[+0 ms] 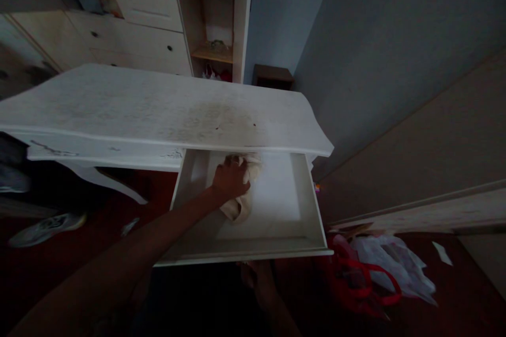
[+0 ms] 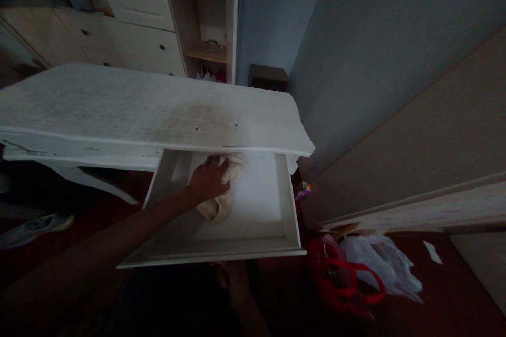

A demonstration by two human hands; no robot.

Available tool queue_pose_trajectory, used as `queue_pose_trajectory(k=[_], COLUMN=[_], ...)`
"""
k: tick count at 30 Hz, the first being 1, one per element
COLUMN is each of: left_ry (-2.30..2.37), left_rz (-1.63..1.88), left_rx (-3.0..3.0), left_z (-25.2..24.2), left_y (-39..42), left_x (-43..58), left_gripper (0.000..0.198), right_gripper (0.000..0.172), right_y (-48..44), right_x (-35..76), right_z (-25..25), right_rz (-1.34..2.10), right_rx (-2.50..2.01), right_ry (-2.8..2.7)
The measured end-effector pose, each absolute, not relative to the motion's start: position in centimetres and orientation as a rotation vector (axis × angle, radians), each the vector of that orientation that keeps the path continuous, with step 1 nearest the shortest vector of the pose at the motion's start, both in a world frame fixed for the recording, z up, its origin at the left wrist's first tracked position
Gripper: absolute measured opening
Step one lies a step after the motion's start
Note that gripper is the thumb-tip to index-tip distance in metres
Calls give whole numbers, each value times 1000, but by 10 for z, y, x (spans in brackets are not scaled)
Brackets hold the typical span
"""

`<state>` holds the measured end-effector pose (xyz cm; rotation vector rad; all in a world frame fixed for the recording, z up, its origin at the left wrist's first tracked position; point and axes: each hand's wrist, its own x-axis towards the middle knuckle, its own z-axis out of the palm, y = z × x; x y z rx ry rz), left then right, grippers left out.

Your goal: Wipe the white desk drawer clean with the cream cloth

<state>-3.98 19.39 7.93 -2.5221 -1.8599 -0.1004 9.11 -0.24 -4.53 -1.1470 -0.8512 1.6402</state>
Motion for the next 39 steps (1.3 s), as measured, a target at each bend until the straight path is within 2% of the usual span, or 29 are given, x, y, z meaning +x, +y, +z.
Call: queue_pose_trajectory(k=[6,12,20,25,33,39], left_ry=[-2058,-1767,-1658,-1527,-1128,-734], left_rz=[-189,-199,-303,-316,-223,-103], left_rx=[-2366,-2601,-2765,-2812,-3115,-3261], left_z=[76,74,77,79,71,63], left_y=[207,217,245,249,206,159], left_x=[-35,6,79,89,78,79], left_gripper=[59,52,52,47,47,26], right_gripper=[56,56,59,59,57,59], right_y=[-3,-3,-3,-4,-1,0], right_x=[92,93,91,90,89,88], right_z=[-51,-51,-47,-54,-52,-45], right_rz=[1670,1677,1705,1700,1715,1665], right_rx=[-1129,-1155,-1193,-1230,-1180,-1181], right_ry=[-838,-823,-802,-810,-794,-796])
